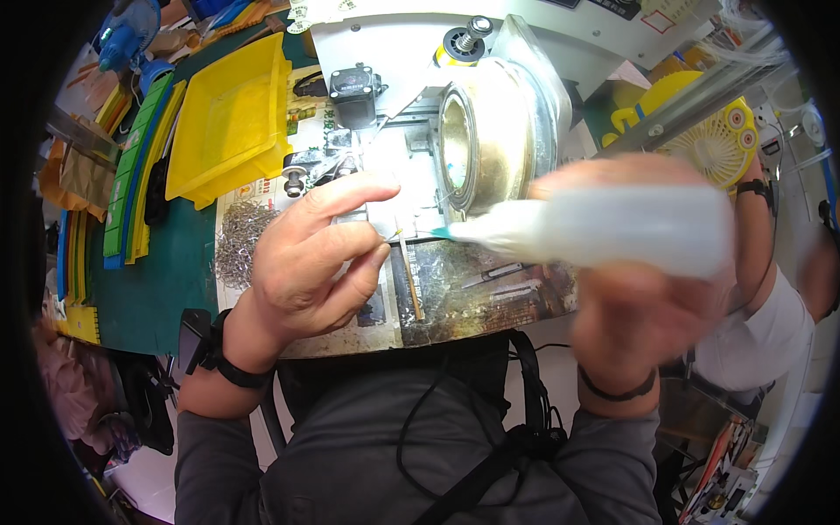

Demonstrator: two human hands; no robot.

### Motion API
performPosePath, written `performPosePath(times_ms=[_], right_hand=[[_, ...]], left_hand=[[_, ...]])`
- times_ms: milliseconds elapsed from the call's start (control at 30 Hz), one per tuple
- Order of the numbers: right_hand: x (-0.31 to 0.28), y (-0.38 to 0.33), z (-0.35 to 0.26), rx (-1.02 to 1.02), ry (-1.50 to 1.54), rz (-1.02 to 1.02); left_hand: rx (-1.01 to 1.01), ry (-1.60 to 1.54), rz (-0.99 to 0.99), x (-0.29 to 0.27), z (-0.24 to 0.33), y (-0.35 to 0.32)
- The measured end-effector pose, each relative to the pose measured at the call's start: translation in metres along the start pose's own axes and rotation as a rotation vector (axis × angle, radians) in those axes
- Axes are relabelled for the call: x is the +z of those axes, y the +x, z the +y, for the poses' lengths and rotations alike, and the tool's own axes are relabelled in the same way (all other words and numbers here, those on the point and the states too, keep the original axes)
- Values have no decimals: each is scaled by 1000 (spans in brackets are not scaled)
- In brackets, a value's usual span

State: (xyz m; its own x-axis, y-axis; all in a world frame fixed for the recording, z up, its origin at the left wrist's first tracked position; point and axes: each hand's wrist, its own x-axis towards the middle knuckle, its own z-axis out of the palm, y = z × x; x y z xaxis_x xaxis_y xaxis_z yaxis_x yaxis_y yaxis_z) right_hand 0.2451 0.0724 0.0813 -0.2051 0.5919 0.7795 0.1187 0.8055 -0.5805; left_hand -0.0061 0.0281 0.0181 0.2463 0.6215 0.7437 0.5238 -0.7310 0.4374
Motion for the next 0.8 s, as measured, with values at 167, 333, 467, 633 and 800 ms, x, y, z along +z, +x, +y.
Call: performPosePath(times_ms=[167,333,467,633,800], right_hand=[[-82,-7,9,-127,251,-33],[-138,-30,28,28,167,233],[-207,-27,75,160,201,364],[-257,7,97,267,116,496],[-269,46,103,213,4,582]], left_hand=[[13,-28,-11,3,3,7],[-12,27,-45,1,5,3],[-17,87,-37,4,6,3],[-6,105,-35,8,9,3],[-21,145,-36,9,11,3]])
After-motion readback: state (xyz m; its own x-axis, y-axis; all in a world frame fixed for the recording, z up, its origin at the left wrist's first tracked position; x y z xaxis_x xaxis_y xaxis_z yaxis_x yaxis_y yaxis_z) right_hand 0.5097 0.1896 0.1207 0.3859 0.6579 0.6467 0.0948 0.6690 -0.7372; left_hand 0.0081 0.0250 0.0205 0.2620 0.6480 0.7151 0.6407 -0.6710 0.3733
